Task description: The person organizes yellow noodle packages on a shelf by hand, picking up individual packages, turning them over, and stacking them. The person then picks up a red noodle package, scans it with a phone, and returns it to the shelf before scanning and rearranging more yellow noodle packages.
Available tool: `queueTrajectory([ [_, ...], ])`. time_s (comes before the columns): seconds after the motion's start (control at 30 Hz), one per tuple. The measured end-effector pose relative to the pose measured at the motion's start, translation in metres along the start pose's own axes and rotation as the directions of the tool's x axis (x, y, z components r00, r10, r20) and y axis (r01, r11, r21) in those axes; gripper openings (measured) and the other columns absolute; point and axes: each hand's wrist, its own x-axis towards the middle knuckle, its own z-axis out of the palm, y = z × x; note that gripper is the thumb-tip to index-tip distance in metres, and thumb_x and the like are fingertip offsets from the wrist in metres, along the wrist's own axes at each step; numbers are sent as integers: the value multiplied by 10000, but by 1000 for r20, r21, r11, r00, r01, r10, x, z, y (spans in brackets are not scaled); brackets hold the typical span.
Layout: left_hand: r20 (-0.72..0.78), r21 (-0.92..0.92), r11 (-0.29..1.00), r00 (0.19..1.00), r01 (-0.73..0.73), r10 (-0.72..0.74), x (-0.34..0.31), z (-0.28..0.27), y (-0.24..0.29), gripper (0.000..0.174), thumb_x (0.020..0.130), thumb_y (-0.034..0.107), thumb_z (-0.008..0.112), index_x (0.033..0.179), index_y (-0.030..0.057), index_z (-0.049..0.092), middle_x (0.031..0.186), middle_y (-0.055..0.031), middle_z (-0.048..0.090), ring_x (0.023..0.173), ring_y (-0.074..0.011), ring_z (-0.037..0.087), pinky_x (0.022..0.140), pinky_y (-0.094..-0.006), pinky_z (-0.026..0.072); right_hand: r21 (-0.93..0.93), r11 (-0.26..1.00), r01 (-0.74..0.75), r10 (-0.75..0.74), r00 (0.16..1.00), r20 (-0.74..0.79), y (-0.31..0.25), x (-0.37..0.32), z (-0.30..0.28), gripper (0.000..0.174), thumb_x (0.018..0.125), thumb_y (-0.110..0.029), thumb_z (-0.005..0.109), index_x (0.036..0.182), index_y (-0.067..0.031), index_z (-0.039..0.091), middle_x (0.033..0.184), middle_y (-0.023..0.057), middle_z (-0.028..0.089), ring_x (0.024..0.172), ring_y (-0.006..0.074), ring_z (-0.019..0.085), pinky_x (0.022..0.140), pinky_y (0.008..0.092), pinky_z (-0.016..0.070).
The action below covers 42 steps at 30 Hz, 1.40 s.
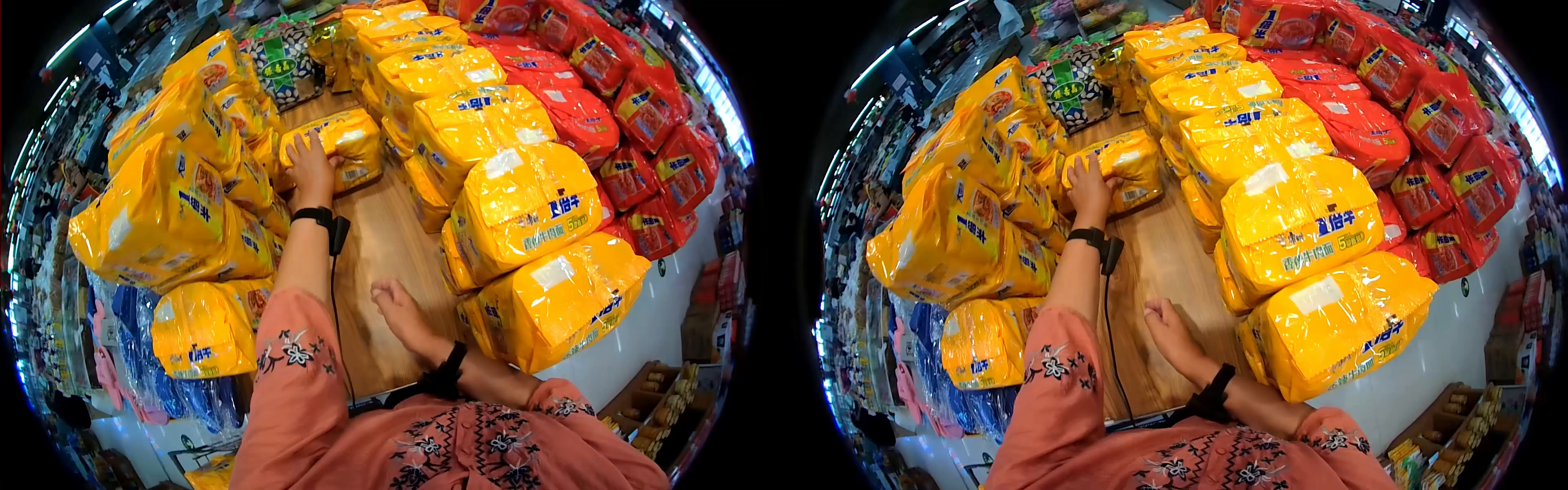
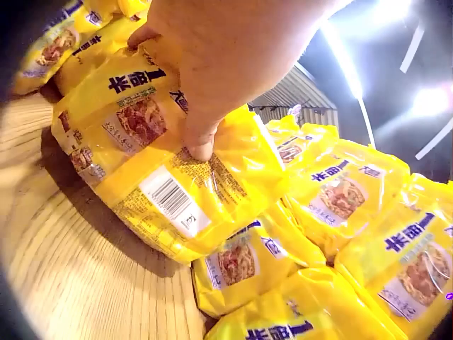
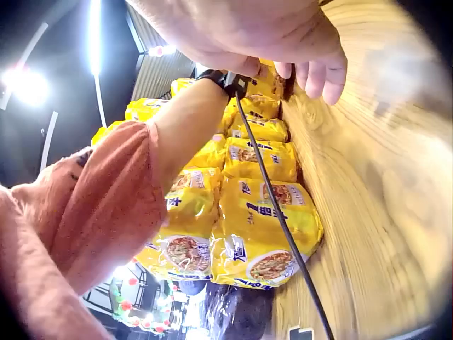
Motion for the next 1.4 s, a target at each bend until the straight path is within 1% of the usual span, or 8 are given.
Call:
queueTrajectory([
  [0.2,-147,120,993,989,22,-4,73,29,-15,790,852,435,768,1475,113,403,1556,-167,341,1430,-391,311,975,-620,439,-45,999,-13,9,996,-94,21,9,-5,263,998,-214,542,1179,-24,572,1039,28,596,925,120,534,842,275,454],
  [0.37,-231,70,997,971,-42,57,120,50,0,556,955,294,679,1416,85,449,1488,-158,412,1399,-374,343,987,-702,378,-34,999,-16,13,994,-111,24,11,-11,236,994,-177,553,1172,-24,571,1034,33,595,929,111,530,842,268,452],
  [0.67,-215,-96,987,971,-126,103,52,37,-10,470,864,234,779,1224,43,545,1402,-176,472,1344,-375,396,953,-678,364,-61,997,-40,36,997,-67,37,4,-4,212,979,-141,591,1154,-22,580,1023,35,604,937,110,547,848,257,464],
  [0.87,-350,-221,975,934,-5,-75,-13,16,13,720,896,552,686,1285,-35,534,1392,-231,462,1327,-358,446,1006,-563,423,22,998,-63,65,994,-89,33,8,-5,208,984,-141,575,1154,-20,576,1027,41,608,955,131,562,872,272,468],
  [0.93,167,-796,527,945,297,-280,-9,22,6,852,894,657,608,1325,-69,499,1432,-273,422,1290,-353,503,924,-489,505,45,997,-67,72,991,-113,29,10,-8,218,980,-146,575,1155,-15,576,1027,54,617,956,150,574,882,285,472],
  [1.0,543,-840,-93,831,535,-122,-11,25,7,1057,865,780,517,1451,-83,346,1492,-351,320,1250,-365,564,789,-408,609,50,998,-41,48,988,-145,26,8,-8,238,969,-156,583,1153,-6,581,1025,77,630,945,171,587,876,302,479],
  [1.13,510,-834,-245,860,494,1,16,24,10,1122,865,758,540,1551,-2,82,1531,-364,201,1336,-477,441,944,-493,571,-135,988,76,-103,973,-205,47,17,-8,244,950,-145,595,1149,-5,579,1040,99,635,955,197,604,889,306,481],
  [1.4,518,-692,-610,854,387,-45,79,79,-5,737,985,343,630,1512,28,221,1491,-273,325,1308,-555,415,969,-610,523,-99,994,-43,23,980,-198,58,27,-4,281,936,-148,579,1171,3,547,1105,115,585,988,197,570,885,316,475],
])
